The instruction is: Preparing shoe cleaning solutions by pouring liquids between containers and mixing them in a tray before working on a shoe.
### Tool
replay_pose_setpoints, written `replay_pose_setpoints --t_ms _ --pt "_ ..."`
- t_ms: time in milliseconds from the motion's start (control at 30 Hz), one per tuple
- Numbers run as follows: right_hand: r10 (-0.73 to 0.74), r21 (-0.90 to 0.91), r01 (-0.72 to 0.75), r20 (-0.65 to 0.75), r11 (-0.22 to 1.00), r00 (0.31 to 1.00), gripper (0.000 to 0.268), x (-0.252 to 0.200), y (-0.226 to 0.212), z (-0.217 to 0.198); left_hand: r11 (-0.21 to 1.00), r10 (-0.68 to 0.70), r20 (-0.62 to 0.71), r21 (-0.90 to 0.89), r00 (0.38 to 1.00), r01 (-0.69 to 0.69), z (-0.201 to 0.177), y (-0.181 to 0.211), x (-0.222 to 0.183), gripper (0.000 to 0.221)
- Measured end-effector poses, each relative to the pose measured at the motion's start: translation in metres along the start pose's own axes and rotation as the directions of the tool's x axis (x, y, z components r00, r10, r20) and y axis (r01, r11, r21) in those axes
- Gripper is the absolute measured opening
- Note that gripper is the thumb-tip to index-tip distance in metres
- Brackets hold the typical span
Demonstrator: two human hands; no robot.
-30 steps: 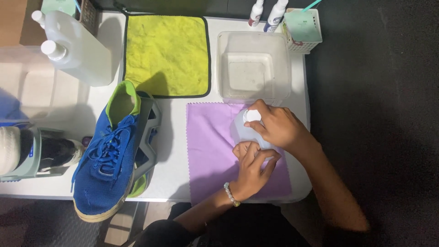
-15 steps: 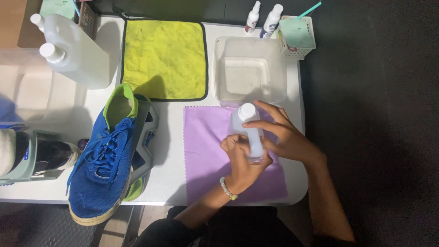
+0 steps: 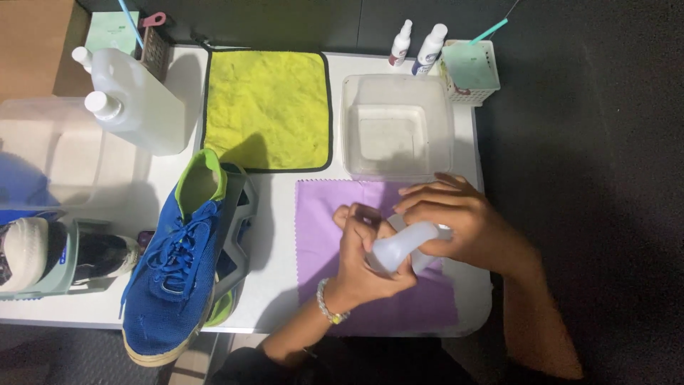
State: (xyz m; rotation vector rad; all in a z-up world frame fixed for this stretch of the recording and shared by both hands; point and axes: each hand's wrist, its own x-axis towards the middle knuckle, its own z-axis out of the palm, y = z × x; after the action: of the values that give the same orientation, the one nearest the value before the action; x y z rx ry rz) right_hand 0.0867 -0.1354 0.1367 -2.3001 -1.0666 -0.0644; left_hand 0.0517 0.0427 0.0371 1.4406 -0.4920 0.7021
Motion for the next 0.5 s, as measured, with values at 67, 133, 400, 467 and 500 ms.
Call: replay_pose_setpoints --t_ms 67,133,400,467,500 --pt "0.003 -0.035 -0.004 -0.05 0.999 0.999 0.018 -0.002 0.0 0.001 1.0 0.024 0.024 -0.017 0.999 -0.024 -0.005 0.005 0.018 0.049" --pt "-0.004 -0.073 -0.003 -0.092 0.997 0.996 0.021 0.006 -0.002 -0.003 0.998 0.051 0.038 -0.032 0.998 -0.05 -0.011 0.008 0.038 0.046" --pt "0.097 -0.15 -0.147 -0.296 0.978 0.95 0.038 0.047 0.036 -0.055 0.926 0.09 0.031 0.365 0.995 -0.096 -0.058 0.031 0.091 0.024" --pt "0.095 -0.214 -0.181 -0.359 0.96 0.929 0.03 0.078 0.035 -0.074 0.916 -0.007 0.044 0.401 0.999 -0.011 -0.072 0.016 0.052 0.021" --pt "0.084 -0.274 -0.214 -0.418 0.938 0.905 0.024 0.095 0.037 -0.086 0.895 -0.103 0.05 0.44 0.993 0.071 -0.079 0.007 0.036 0.019"
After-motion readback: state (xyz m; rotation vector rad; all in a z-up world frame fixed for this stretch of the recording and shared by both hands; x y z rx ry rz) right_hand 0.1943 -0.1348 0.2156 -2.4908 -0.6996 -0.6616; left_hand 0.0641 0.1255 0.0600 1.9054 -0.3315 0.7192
